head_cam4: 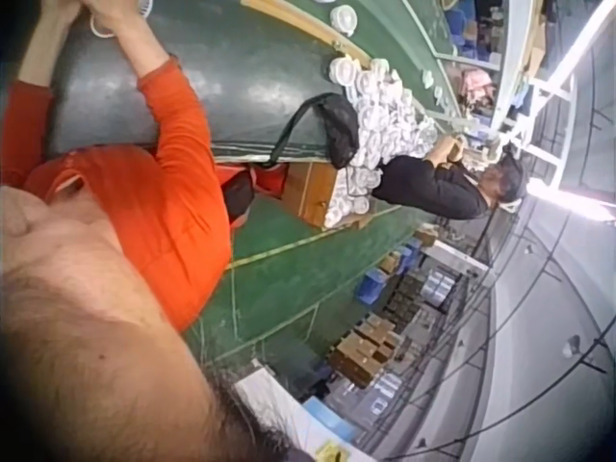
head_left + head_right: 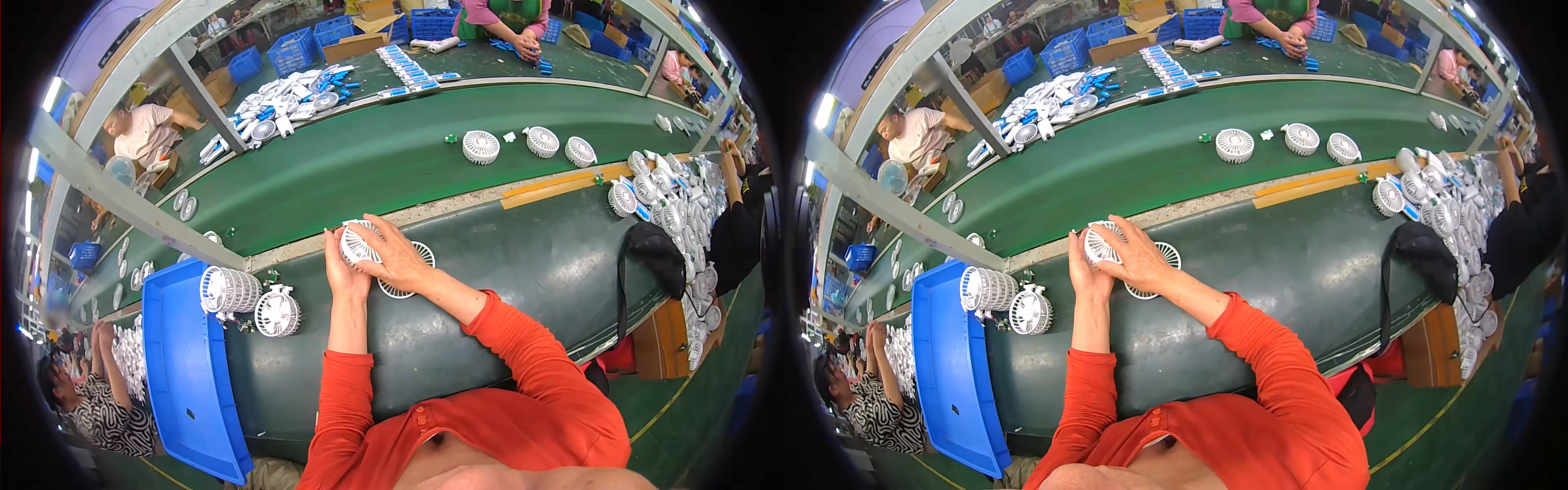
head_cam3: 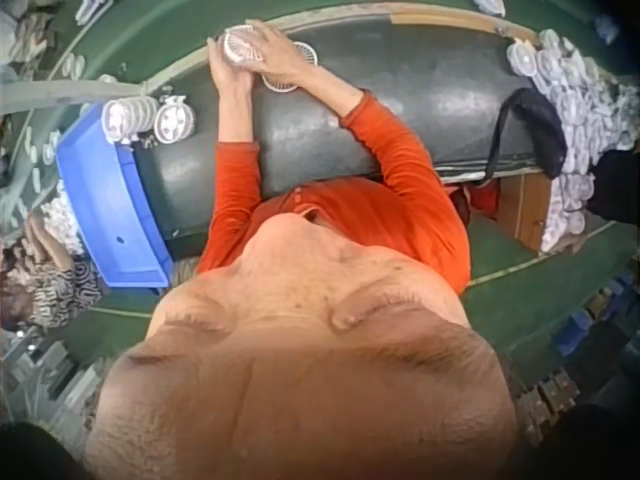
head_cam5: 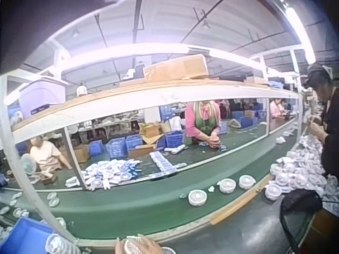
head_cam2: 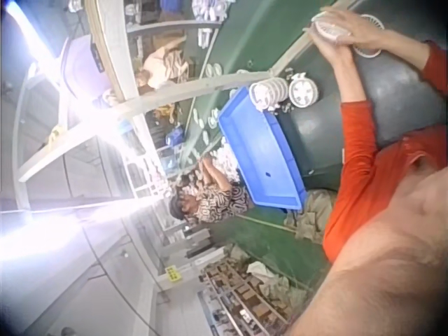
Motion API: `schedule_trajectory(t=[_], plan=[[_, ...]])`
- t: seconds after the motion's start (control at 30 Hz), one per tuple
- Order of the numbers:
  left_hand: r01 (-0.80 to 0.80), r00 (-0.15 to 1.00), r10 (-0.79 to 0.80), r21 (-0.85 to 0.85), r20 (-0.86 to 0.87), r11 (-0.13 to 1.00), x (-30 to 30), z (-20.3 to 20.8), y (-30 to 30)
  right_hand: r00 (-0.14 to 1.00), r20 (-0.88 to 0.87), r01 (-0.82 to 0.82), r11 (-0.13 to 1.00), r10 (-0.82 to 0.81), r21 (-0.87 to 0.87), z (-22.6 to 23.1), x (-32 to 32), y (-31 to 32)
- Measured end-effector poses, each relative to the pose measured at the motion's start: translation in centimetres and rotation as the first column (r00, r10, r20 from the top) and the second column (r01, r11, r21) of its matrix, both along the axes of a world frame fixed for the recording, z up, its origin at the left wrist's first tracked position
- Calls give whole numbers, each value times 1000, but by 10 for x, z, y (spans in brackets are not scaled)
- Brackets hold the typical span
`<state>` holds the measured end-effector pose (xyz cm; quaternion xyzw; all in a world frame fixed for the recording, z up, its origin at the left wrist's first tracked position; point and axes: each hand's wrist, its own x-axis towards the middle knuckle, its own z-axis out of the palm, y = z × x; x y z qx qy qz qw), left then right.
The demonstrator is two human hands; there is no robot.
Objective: The person assembles portable fans by taking fan casings and front grilles from the conveyor, snapping the grilles onto the casings by hand, and stacking the assembled fan parts on the table.
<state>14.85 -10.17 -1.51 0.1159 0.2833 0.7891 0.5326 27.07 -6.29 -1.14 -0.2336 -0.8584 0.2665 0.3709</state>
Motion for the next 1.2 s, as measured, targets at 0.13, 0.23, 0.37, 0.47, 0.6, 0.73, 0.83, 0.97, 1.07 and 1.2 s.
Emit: schedule_trajectory(t=[0.13, 0.23, 0.37, 0.47, 0.6, 0.73, 0.83, 0.97, 1.07, 1.2], plan=[[-128, 989, 129, 17, -71, 992, 15, 10, -4, 990, -141, -38, 990, 19, -134, 3, -2, -7], [-262, 919, 267, 57, -289, 963, 28, 16, -9, 969, -240, -105, 971, 52, -216, 8, -7, -12], [-381, 640, 439, 236, -630, 894, 35, 12, -13, 933, -346, -228, 908, 100, -352, 14, -9, -15], [-430, 495, 502, 303, -709, 851, 31, 11, -14, 902, -412, -304, 867, 128, -396, 10, -19, -12], [-453, 326, 416, 246, -849, 857, 19, 12, -8, 924, -372, -276, 829, 89, -486, 9, -25, 2], [-321, 261, 208, 119, -943, 940, 5, 15, -16, 953, -292, -30, 935, -79, -352, -5, -3, 47], [-348, -25, 170, 168, -985, 922, -27, 28, -50, 927, -108, 362, 932, -360, 3, -3, 31, 75], [-449, -321, 79, 225, -944, 865, -85, 43, -97, 896, 15, 435, 882, -445, 183, 17, 58, 50], [-527, -437, -160, 109, -885, 843, -117, 47, -122, 956, 256, 126, 988, -145, 90, 21, 70, 16], [-692, -370, -587, -209, -720, 692, -139, 31, -128, 910, 411, -88, 994, 51, 71, 7, 70, -11]])
